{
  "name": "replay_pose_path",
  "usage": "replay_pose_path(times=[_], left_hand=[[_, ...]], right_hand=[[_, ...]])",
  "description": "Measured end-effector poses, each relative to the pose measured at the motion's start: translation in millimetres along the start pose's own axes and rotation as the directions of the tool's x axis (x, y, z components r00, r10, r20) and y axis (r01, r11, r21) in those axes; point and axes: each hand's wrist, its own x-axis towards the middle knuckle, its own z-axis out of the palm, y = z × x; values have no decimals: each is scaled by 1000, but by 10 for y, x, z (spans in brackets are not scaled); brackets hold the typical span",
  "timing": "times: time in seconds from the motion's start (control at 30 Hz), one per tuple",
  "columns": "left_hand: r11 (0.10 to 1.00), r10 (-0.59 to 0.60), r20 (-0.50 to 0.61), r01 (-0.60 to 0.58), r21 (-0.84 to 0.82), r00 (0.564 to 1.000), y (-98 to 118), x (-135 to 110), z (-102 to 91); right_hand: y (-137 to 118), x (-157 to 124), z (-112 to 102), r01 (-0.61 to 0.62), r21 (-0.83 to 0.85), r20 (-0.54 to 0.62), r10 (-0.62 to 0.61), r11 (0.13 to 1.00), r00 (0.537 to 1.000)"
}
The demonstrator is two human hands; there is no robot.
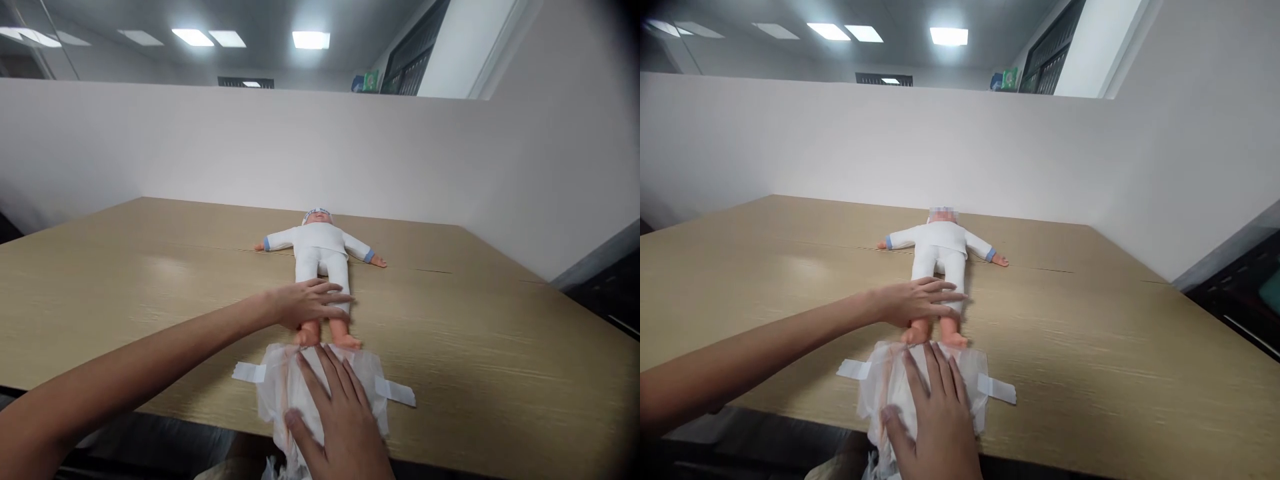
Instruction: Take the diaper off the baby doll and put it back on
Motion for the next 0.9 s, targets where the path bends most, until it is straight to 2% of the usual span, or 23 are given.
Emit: replay_pose_path(times=[0.13,0.23,0.3,0.4,0.53,0.6,0.7,0.83,0.9], left_hand=[[998,15,-83,-20,-63,996,-26,63,58],[983,-23,-136,-2,-182,990,-47,82,8],[947,-81,-196,14,-320,977,-96,93,-119],[856,-177,-289,2,-517,941,-231,123,-420],[737,-341,-292,62,-673,894,-447,172,-813],[682,-409,-268,98,-724,872,-537,180,-936],[629,-464,-265,104,-770,845,-641,158,-1019],[609,-468,-328,31,-793,821,-727,110,-1023],[620,-463,-360,6,-784,810,-748,96,-1018]], right_hand=[[76,-9,58,53,-42,13,-52,998,999],[146,13,72,77,-57,53,-74,995,996],[191,58,59,86,-52,94,-81,995,992],[237,175,7,90,-12,162,-87,996,983],[259,422,-88,23,39,219,-31,999,975],[289,604,-106,-17,44,233,6,999,973],[427,982,-37,-39,32,253,30,999,967],[797,1660,191,8,11,194,-10,1000,981],[990,2025,276,38,101,144,-53,994,988]])
